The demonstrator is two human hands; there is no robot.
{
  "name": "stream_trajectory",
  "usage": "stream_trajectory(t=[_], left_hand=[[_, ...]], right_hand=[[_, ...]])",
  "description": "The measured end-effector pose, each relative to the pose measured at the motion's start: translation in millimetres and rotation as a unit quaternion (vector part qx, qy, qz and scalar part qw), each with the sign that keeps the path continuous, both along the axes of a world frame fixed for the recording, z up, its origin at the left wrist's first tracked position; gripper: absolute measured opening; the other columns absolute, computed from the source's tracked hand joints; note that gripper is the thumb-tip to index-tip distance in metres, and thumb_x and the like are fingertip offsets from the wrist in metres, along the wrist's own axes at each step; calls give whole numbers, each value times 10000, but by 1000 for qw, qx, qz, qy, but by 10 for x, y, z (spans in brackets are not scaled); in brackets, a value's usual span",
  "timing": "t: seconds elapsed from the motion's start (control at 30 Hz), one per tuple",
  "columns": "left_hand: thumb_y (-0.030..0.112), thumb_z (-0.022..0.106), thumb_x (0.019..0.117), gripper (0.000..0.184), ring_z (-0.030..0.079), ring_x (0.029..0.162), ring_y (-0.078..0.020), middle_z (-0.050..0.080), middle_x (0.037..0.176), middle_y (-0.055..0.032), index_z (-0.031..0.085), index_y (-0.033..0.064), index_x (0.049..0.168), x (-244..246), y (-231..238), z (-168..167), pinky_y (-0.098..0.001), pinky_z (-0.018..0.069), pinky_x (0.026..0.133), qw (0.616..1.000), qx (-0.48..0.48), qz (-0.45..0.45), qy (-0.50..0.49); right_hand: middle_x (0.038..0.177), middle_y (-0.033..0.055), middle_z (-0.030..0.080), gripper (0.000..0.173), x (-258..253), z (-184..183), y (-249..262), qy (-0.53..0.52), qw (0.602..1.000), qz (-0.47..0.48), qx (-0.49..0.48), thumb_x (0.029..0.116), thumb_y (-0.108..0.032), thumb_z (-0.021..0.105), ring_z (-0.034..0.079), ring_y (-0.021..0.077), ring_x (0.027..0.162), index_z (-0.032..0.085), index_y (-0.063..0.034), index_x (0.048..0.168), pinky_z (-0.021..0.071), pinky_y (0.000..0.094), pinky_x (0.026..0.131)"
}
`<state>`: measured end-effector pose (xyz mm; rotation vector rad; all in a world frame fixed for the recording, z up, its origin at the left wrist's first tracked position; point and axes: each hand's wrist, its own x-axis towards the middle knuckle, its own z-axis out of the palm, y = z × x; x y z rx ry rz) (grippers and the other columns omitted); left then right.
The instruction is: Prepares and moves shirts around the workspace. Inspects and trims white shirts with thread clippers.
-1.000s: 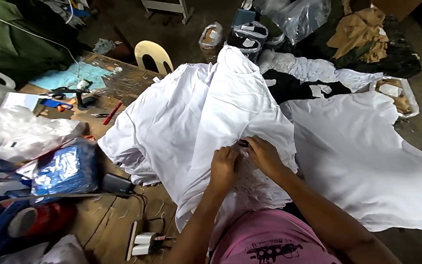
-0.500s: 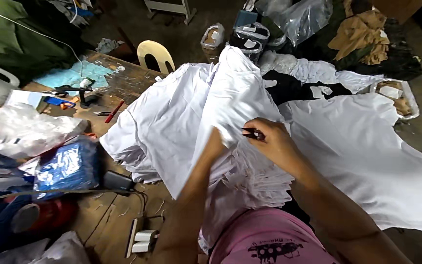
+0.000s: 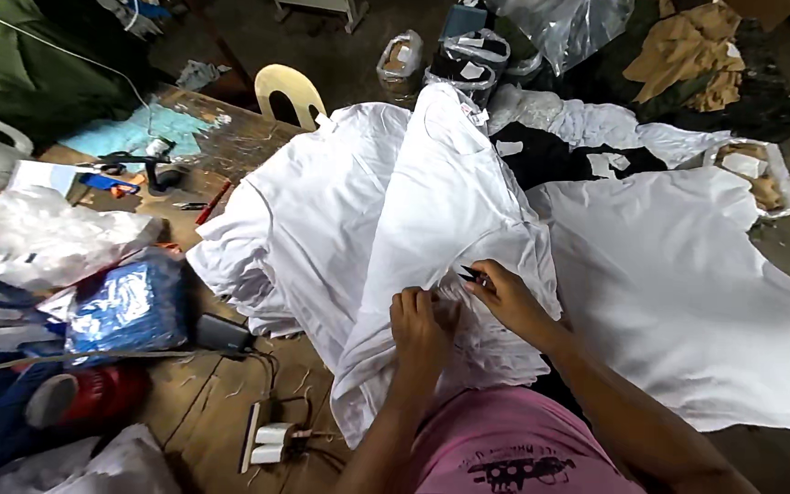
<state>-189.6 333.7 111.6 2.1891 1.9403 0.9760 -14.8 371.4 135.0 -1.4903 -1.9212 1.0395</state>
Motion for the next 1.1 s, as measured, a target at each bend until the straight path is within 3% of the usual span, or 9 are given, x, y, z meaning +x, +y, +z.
stream_trajectory(t=[0.2, 0.4, 0.57, 0.73, 0.8, 0.87, 0.97, 1.03, 1.1], left_hand=[[38, 669, 893, 122, 678, 900, -413, 711, 941, -222, 763, -34, 919, -72, -15, -84, -552, 527, 800, 996, -16, 0, -84], [59, 679, 889, 106, 659, 867, -259, 697, 890, -139, 750, -19, 888, -248, -165, -20, -410, 530, 815, 979, -15, -32, -200], [59, 682, 869, 94, 655, 850, -236, 694, 859, -116, 753, 0, 851, -191, -137, -23, -390, 518, 801, 976, -8, -76, -206], [173, 646, 963, 246, 706, 873, -304, 735, 855, -130, 766, 2, 833, -253, -264, 80, -511, 551, 831, 946, -121, -263, -146], [224, 588, 1009, 343, 703, 825, -251, 723, 844, -132, 742, -34, 844, -322, -295, 147, -441, 575, 816, 943, -167, -235, -167], [199, 615, 995, 302, 672, 696, -198, 694, 809, -142, 727, -55, 875, -305, -230, 158, -353, 582, 684, 968, -122, -137, -171], [243, 715, 932, 286, 717, 827, -320, 726, 943, -184, 749, -24, 1026, -151, -24, 27, -471, 593, 721, 995, -63, -34, -64], [149, 700, 903, 182, 731, 855, -365, 742, 943, -181, 772, -4, 971, -80, 74, -158, -503, 589, 692, 999, -13, -36, -3], [58, 662, 903, 131, 721, 849, -324, 727, 909, -179, 766, -20, 922, -95, 56, -108, -462, 596, 757, 994, -20, -81, -66]], right_hand=[[1187, 236, 657, 406, -83, 26, -65, 9, 999, 32, -17, 1047, -249, 566, 673, 274, 993, 587, 70, 1296, 543, 374, 907], [1044, 234, 702, 307, -128, 10, -167, -121, 979, 57, 155, 1013, -195, 606, 706, 401, 964, 686, 45, 1187, 567, 531, 859], [946, 210, 708, 238, -388, -65, -99, -157, 955, 72, 241, 1011, -154, 593, 717, 384, 873, 709, 32, 1104, 583, 492, 774], [1126, 245, 692, 378, -170, -51, -74, -118, 989, 61, 61, 1032, -268, 585, 700, 396, 1004, 664, 43, 1233, 551, 549, 882], [1217, 247, 649, 475, 47, -49, -147, -110, 989, 82, -53, 982, -337, 669, 670, 396, 1049, 618, 42, 1263, 521, 583, 907], [1127, 252, 673, 327, 222, -129, -220, -86, 989, 86, -85, 961, -184, 670, 668, 391, 1013, 661, 74, 1162, 514, 572, 906], [1001, 202, 703, 244, 307, -115, -248, -11, 999, 12, -32, 984, -127, 610, 680, 253, 898, 689, 76, 1093, 558, 394, 850], [952, 175, 693, 282, 269, -66, -211, 15, 1000, -25, 5, 996, -189, 614, 648, 183, 826, 686, 67, 1090, 538, 311, 775], [1071, 201, 689, 399, 263, -1, -184, -2, 1000, 11, -16, 984, -296, 664, 671, 254, 936, 653, 52, 1181, 554, 404, 857]])
